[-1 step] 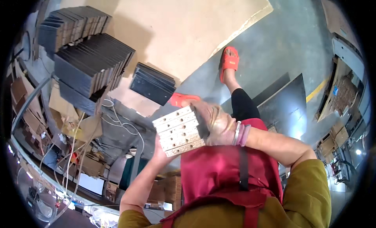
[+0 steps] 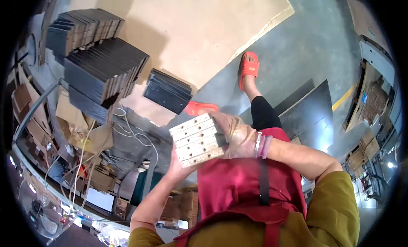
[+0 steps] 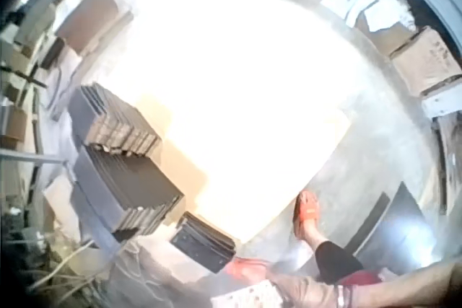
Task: The person picks up stacks of black wooden furniture panels from the floor, carries them to a workbench, and spreads the panels out across the table surface to organize them.
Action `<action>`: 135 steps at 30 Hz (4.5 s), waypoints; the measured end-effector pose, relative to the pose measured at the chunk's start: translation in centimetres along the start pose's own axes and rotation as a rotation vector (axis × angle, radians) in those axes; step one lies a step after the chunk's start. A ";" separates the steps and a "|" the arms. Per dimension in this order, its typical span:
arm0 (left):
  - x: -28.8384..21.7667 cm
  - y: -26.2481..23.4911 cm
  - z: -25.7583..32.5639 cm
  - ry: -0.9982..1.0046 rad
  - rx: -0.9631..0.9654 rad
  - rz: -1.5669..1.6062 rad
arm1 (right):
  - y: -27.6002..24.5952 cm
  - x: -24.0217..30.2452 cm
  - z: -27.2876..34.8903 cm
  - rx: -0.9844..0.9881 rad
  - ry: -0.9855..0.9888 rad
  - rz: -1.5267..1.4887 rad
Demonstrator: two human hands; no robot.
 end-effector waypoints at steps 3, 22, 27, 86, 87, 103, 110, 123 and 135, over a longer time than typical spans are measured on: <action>-3.8 0.6 3.1 0.070 -0.110 0.174 | -0.4 0.8 4.1 0.071 0.189 -0.081; -34.2 12.3 15.4 0.161 -0.255 0.982 | -15.4 19.0 24.5 -0.082 0.089 -0.567; -40.3 17.0 13.2 -0.067 -0.049 1.080 | -19.6 23.2 30.7 -0.341 0.039 -1.085; -125.9 50.1 -37.0 1.301 -0.172 -0.408 | -120.4 17.3 55.0 -0.622 -0.358 -0.001; -126.2 50.8 -38.3 1.359 -0.305 -0.499 | -121.1 16.6 55.2 -0.559 -0.276 -0.072; -126.9 53.0 -35.1 1.253 -0.393 -0.441 | -122.3 18.9 58.3 -0.499 -0.234 0.074; -126.7 52.9 -36.8 1.386 -0.401 -0.334 | -124.6 20.8 57.7 -0.552 -0.688 0.354; -124.4 54.2 -38.5 1.388 -0.312 -0.346 | -124.4 18.0 57.1 -0.619 -0.839 0.513; -124.9 58.9 -33.9 0.838 0.116 0.352 | -121.2 16.6 63.2 -0.556 -0.266 -0.174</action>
Point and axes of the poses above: each hand's wrist, its own z-axis away from the middle knuckle, its own y-axis out of the palm, x = y × z, the point moved 4 cm from there along -z, towards the middle knuckle, and after that the axes turned 9 degrees about z, right-handed, at the moved point
